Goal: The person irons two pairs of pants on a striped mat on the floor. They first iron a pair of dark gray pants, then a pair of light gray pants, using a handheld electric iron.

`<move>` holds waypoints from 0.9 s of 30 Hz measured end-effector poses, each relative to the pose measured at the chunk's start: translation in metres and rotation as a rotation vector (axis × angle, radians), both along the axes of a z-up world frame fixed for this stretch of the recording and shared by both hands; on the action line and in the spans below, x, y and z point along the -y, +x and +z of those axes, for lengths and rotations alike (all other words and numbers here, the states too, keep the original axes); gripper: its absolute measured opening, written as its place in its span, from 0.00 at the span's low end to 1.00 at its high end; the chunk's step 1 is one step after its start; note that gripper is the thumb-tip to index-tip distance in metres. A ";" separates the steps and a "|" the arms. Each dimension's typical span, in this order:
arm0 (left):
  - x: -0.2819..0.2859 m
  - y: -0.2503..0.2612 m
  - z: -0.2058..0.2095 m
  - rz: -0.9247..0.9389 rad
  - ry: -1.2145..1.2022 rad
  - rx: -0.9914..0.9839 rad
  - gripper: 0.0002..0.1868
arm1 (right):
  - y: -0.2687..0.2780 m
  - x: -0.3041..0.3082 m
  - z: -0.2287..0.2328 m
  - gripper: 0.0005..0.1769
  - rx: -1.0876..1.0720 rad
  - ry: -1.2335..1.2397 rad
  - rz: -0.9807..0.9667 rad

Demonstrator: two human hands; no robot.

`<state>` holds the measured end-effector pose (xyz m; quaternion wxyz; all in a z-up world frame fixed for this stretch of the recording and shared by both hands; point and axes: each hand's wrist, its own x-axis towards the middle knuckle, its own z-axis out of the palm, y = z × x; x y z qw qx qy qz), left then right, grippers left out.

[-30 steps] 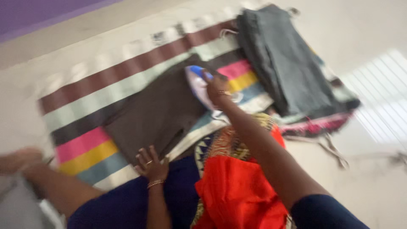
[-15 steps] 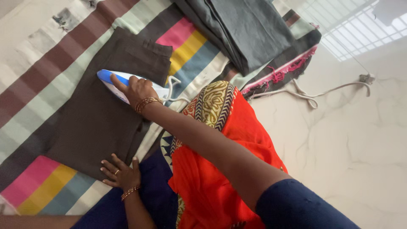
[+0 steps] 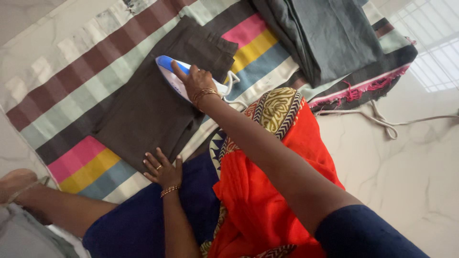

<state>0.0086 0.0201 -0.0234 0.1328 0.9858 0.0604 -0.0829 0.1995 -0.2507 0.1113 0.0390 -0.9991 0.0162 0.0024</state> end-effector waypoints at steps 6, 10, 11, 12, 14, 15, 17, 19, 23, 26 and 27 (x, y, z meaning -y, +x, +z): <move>0.004 0.001 0.016 0.014 -0.065 -0.063 0.51 | -0.019 0.005 0.024 0.48 -0.118 -0.001 0.011; 0.006 -0.002 0.016 0.015 -0.053 -0.008 0.50 | -0.009 0.000 0.026 0.47 -0.114 -0.017 0.017; 0.007 -0.003 0.016 0.016 -0.054 -0.016 0.50 | -0.004 -0.002 0.025 0.47 -0.107 -0.026 0.013; 0.007 -0.003 0.015 0.018 -0.055 -0.023 0.51 | 0.002 -0.004 0.024 0.46 -0.100 -0.034 0.009; 0.006 -0.001 0.013 0.019 -0.052 -0.027 0.51 | 0.016 -0.009 0.020 0.46 -0.098 -0.054 0.007; 0.005 0.000 0.012 0.018 -0.048 -0.022 0.51 | 0.023 -0.010 0.018 0.45 -0.101 -0.066 0.009; 0.006 -0.001 0.009 0.017 -0.041 -0.018 0.51 | 0.036 -0.011 0.013 0.45 -0.089 -0.074 0.014; 0.006 0.000 0.008 0.014 -0.036 -0.018 0.51 | 0.045 -0.012 0.011 0.46 -0.055 -0.065 0.018; 0.007 -0.002 0.008 0.025 -0.032 0.023 0.50 | 0.041 -0.012 0.014 0.45 -0.045 -0.005 0.022; 0.007 -0.002 0.008 0.022 -0.030 0.046 0.50 | 0.025 -0.008 0.023 0.44 -0.053 0.020 0.023; 0.007 -0.004 0.007 0.015 -0.032 0.046 0.49 | 0.018 -0.007 0.024 0.44 -0.070 0.021 0.022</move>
